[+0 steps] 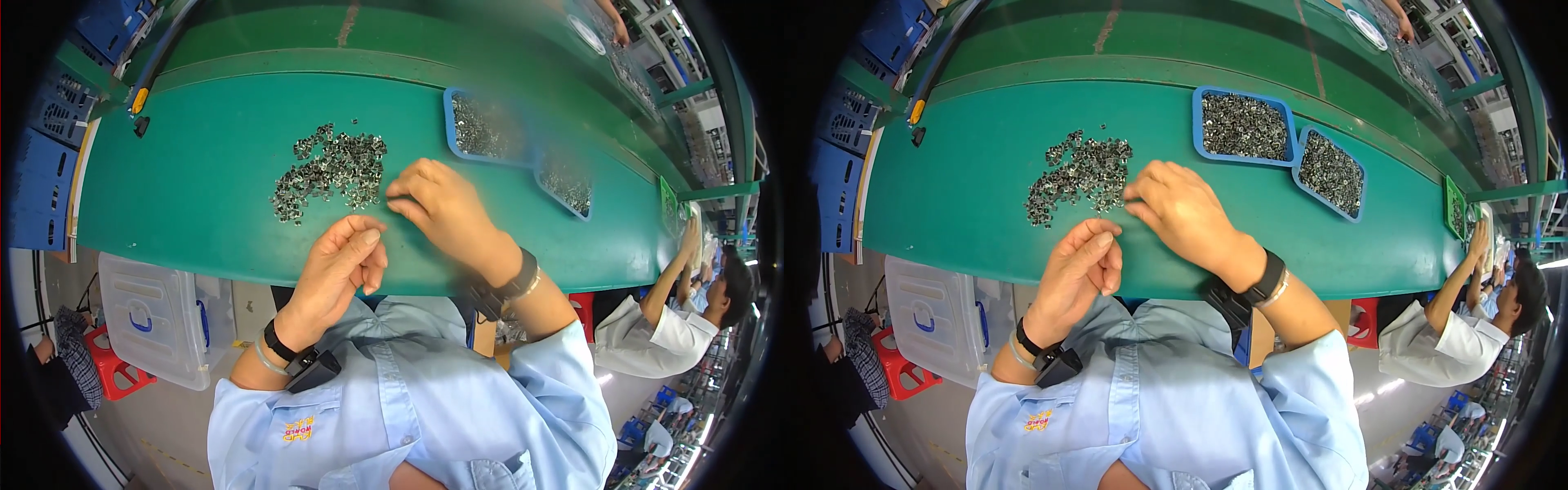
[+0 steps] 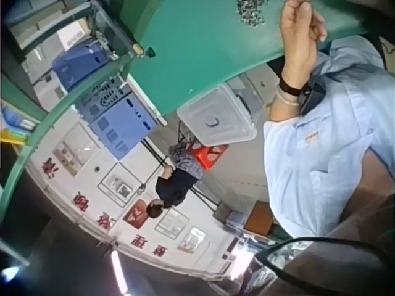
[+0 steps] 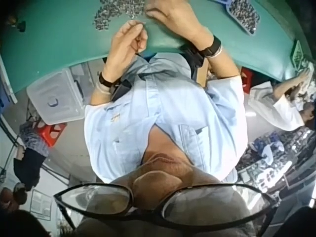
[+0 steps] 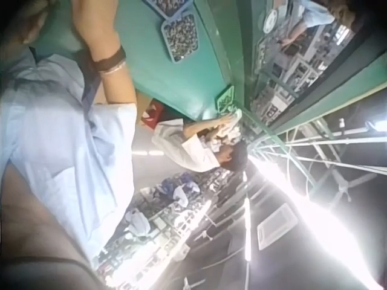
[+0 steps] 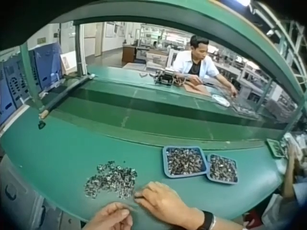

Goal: The person picks up a small metal component from a pile, joins it with another piece by hand, and places the assembled unit into a blue tray.

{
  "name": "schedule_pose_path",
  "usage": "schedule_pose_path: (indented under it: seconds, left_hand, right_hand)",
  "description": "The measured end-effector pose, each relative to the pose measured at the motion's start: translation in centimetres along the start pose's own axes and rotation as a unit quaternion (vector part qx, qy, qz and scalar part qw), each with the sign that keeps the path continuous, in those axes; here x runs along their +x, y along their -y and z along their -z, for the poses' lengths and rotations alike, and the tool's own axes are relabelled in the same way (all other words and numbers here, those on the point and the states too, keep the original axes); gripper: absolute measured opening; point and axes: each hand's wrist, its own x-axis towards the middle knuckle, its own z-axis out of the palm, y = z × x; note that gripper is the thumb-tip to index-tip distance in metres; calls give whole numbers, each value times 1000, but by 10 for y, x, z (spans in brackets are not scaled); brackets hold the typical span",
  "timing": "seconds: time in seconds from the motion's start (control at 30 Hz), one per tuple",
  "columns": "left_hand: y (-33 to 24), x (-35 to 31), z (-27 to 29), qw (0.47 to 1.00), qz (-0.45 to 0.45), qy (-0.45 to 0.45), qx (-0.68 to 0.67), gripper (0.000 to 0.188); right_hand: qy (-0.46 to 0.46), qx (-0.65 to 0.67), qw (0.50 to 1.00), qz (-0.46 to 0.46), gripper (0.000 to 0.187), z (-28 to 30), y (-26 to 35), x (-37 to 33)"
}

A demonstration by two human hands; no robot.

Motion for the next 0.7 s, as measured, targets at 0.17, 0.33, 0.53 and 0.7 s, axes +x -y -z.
schedule_pose_path:
  seconds: [0.17, 0.33, 0.53, 0.7]
  left_hand:
    - [-2, 7, -10, 999, -1, -15, 38, 16]
    - [4, 10, -12, 999, 7, 22, 29, 17]
    - [6, 8, -17, 999, 2, 33, -3, 18]
    - [6, 5, -18, 999, -2, 38, 12, 18]
  right_hand:
    - [5, 71, 997, 24, 20, 22, 23, -16]
    - [-18, 102, 994, 16, 21, 25, 25, -27]
    - [-63, 119, 991, 4, 23, 22, 28, -34]
    - [-73, 98, 993, -3, 25, 19, 34, -37]
